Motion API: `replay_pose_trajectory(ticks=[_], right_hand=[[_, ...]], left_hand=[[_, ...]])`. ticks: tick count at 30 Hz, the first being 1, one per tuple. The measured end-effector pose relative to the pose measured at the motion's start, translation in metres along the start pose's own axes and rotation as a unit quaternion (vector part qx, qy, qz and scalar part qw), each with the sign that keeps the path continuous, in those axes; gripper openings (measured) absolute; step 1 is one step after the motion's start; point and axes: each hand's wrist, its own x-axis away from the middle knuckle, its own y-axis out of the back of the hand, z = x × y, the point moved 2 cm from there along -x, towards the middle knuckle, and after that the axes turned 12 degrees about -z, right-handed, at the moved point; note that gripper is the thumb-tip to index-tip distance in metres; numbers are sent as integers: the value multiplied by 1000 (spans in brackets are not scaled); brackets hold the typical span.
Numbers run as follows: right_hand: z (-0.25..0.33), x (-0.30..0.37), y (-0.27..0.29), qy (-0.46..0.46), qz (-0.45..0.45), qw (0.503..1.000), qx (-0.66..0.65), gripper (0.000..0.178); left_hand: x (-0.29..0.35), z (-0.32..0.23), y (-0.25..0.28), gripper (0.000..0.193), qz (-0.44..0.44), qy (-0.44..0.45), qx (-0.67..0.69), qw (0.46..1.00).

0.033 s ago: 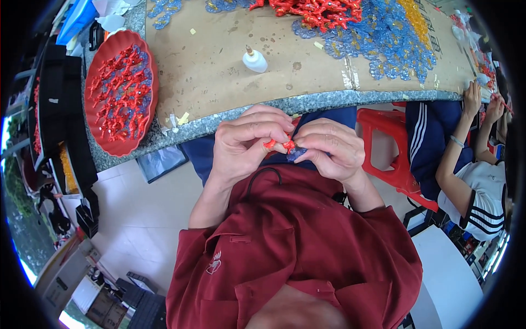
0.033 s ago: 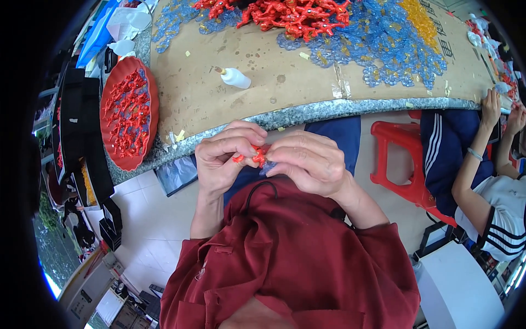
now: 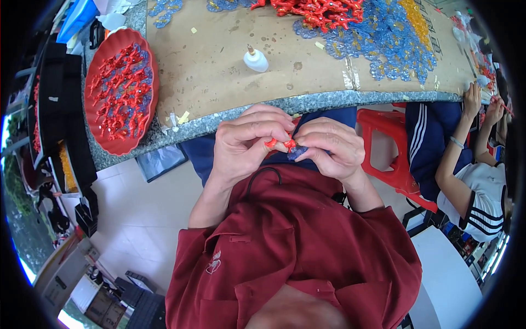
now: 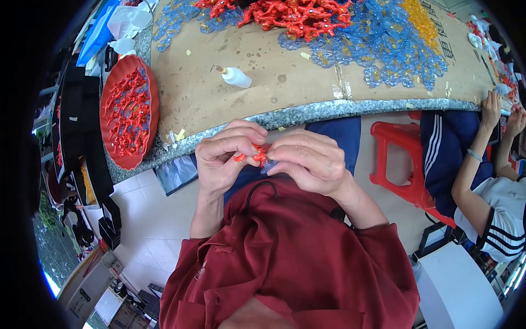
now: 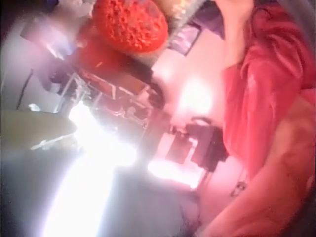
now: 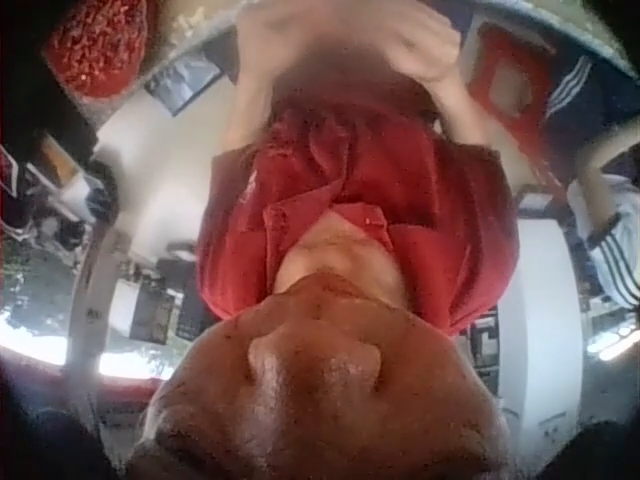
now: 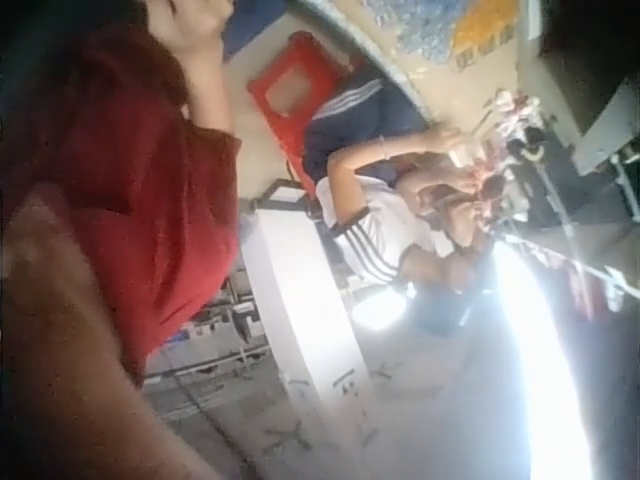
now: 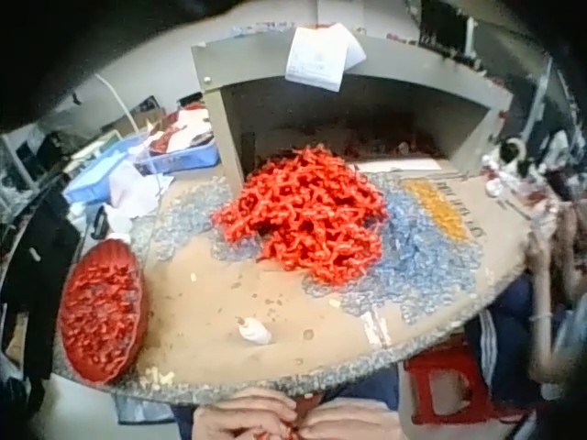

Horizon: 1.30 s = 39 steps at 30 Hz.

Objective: The person assembles toy figurines by applying glue from a bottle onto plastic figures, attaching them to plastic bases by hand, and placing the assembled figures into a tray.

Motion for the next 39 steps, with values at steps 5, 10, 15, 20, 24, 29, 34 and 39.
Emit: replay_pose_trajectory(ticks=[5,10,15,20,24,29,34,39], right_hand=[[-1,0,-5,-1,3,1000,-26,24],[4,-4,-8,-21,30,999,-16,26],[5,-13,-23,-34,57,997,-34,32],[-7,-21,-19,-118,42,991,52,38],[-16,-29,-19,-150,-43,984,90,30],[-30,-33,-26,-207,-74,972,82,31],[-35,-51,-48,-171,-45,962,209,37],[-45,-53,-51,-58,-21,975,213,34]], left_hand=[[4,-3,5,14,-21,0,-13,1000],[4,-10,8,14,-18,-15,2,1000],[7,-31,28,17,-49,-18,-9,999],[-2,-76,89,20,-227,-72,-287,928],[-3,-88,133,28,-368,-15,-417,831],[-10,-73,145,30,-311,33,-506,804],[-15,-67,137,24,-346,-104,-580,730],[-36,-61,77,18,-279,-154,-477,819]])
